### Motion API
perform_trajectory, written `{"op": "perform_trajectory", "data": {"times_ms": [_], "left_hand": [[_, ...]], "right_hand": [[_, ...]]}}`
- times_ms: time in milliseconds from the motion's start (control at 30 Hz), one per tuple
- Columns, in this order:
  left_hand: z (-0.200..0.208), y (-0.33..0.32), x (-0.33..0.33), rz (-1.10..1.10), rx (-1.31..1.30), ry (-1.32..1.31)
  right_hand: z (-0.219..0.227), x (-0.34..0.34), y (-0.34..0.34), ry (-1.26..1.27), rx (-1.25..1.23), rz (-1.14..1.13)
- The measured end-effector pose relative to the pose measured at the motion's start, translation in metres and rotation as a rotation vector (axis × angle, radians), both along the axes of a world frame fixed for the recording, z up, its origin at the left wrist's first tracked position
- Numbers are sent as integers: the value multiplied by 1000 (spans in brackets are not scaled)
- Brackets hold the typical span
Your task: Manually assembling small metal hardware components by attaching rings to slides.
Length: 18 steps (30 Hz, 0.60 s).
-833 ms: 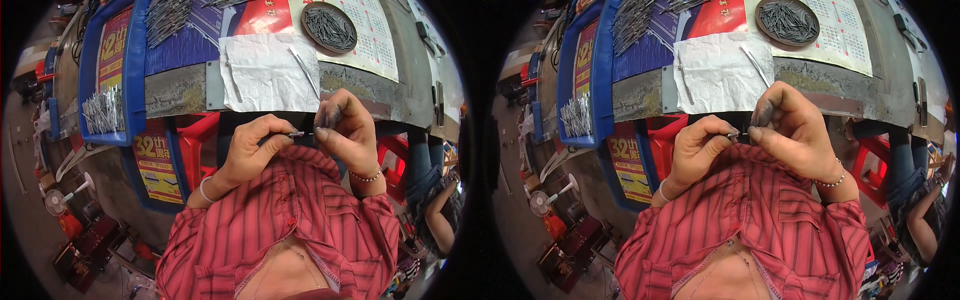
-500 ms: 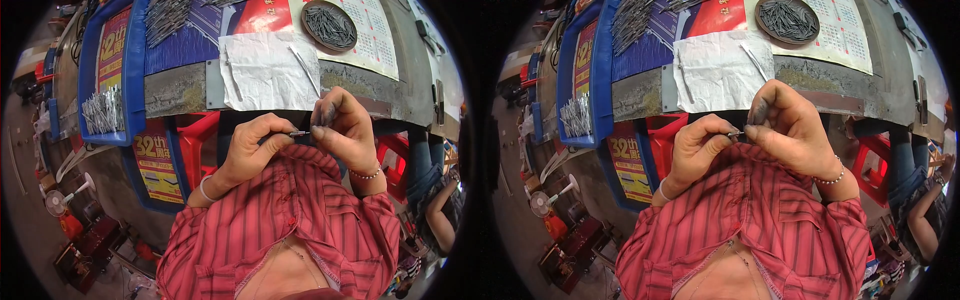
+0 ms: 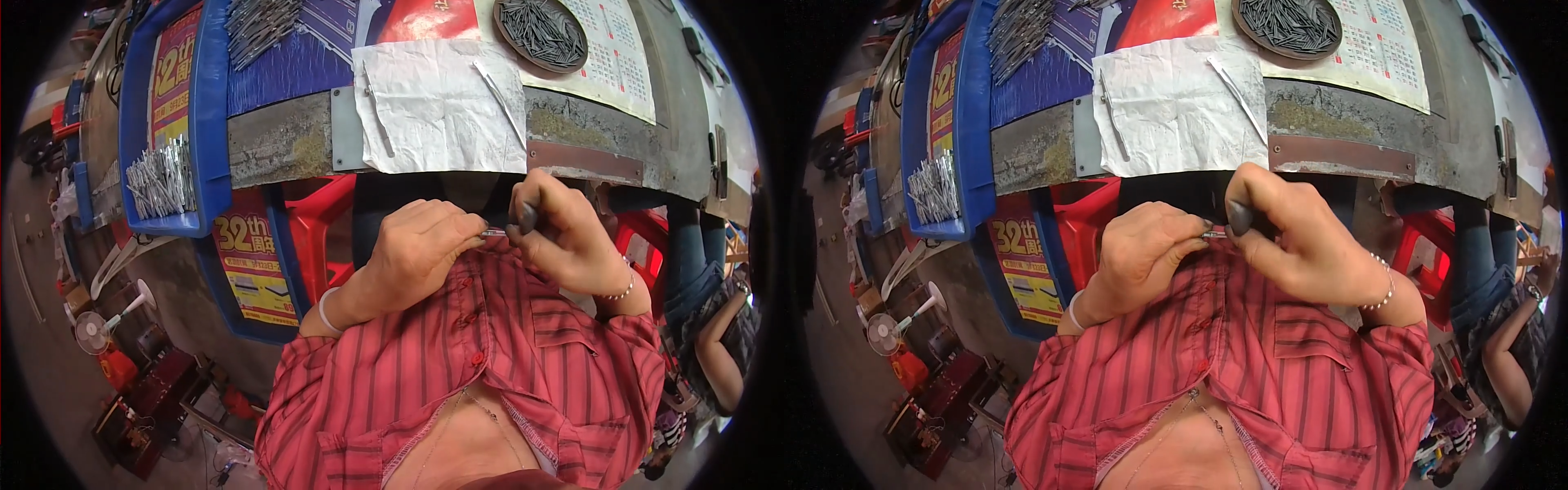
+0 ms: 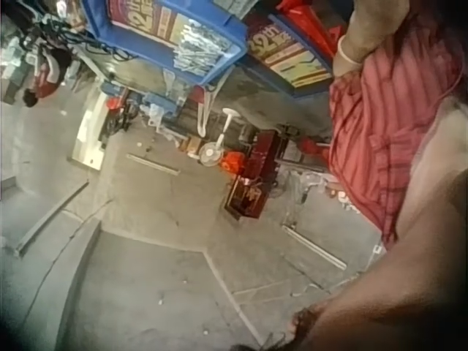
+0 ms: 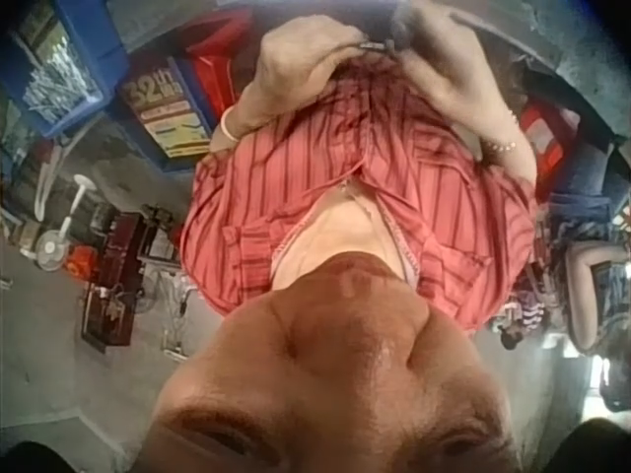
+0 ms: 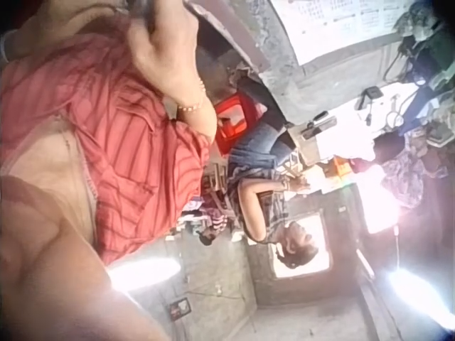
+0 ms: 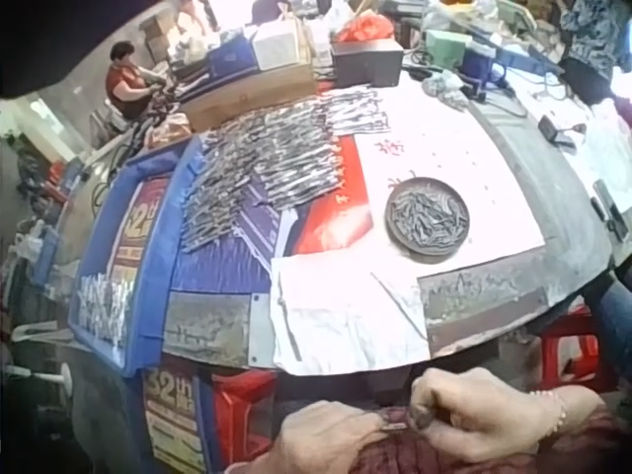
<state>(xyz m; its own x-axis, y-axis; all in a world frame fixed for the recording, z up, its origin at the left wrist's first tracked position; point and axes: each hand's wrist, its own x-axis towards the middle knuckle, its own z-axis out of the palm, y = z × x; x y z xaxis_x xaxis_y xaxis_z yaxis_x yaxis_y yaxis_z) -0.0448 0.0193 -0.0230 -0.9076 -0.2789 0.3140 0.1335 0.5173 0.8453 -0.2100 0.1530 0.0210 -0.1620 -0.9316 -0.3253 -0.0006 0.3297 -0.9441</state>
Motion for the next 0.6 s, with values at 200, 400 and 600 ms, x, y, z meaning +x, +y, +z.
{"op": "perform_trajectory", "data": {"times_ms": [200, 400, 600], "left_hand": [[5, 5, -3, 46, 51, 8], [11, 3, -2, 99, 52, 14], [13, 6, -3, 57, 198, 4]], "right_hand": [[-6, 11, 8, -103, -145, -242], [-13, 10, 12, -408, -269, -305], [-21, 17, 12, -385, -328, -346]]}}
